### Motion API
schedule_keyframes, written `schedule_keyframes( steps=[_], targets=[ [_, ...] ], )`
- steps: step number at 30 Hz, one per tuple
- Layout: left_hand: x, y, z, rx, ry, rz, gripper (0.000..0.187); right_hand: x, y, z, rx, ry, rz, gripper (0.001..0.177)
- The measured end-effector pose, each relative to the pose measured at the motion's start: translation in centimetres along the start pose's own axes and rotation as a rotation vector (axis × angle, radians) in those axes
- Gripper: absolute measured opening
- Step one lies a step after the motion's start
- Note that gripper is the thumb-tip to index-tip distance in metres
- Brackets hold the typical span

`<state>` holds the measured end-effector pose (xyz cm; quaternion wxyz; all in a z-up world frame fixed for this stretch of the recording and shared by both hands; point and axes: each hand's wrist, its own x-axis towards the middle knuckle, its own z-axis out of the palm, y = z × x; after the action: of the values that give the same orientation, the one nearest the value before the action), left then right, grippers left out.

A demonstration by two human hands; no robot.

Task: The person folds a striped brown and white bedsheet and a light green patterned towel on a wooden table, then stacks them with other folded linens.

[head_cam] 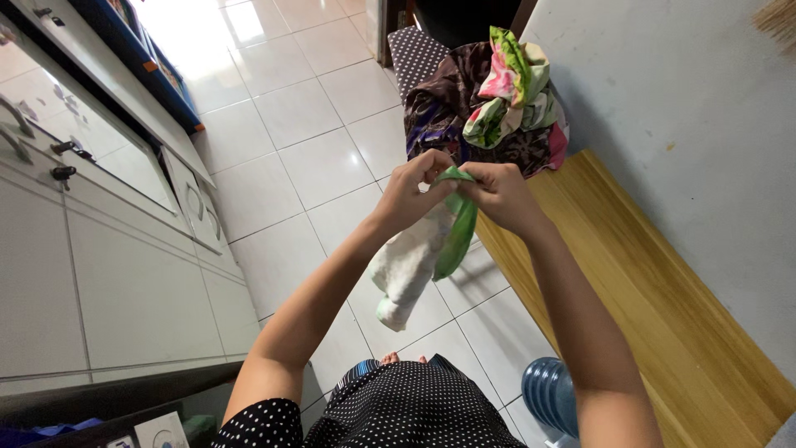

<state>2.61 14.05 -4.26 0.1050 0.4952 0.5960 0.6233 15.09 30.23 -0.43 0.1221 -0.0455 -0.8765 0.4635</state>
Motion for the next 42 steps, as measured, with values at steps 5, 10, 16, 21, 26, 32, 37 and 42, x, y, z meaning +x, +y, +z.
schedule_keyframes(
  steps=[5,10,16,21,26,32,37,42],
  targets=[
    [-2.2,-3.9,0.4,-0.041,-0.134,-0.109,0.016,0.3,-1.0,-1.0,0.069,0.006,-0.01,0.012],
    [-5.2,-8.5,2.9,0.018,-0.224,-0.325,0.022,0.2,-1.2,-3.4,0.124,0.09,-0.013,0.013],
    [-10.3,-16.4,6.7,0.072,-0.408,-0.371,0.023,-1.8,-0.7,-9.3,0.166,0.346,-0.075,0.01],
    [-16.3,-24.5,8.6,0.354,-0.512,-0.35,0.016,-7.1,2.6,-16.2,0.397,0.638,-0.152,0.021],
    [-19.5,-29.7,4.4,0.633,-0.435,-0.662,0.02,-17.4,8.5,-22.4,0.459,1.035,-0.136,0.009],
    [-15.4,-29.0,-1.6,0.901,-0.088,-0.547,0.023,-31.0,16.1,-23.2,0.377,1.231,-0.104,0.026],
    [-9.2,-22.5,-4.2,0.663,0.223,-0.115,0.009,-40.4,19.7,-19.8,0.246,1.445,-0.052,0.036],
    [-1.4,-15.1,-3.9,0.616,0.155,0.02,0.008,-48.6,20.0,-18.0,0.167,1.631,0.03,0.052]
  ],
)
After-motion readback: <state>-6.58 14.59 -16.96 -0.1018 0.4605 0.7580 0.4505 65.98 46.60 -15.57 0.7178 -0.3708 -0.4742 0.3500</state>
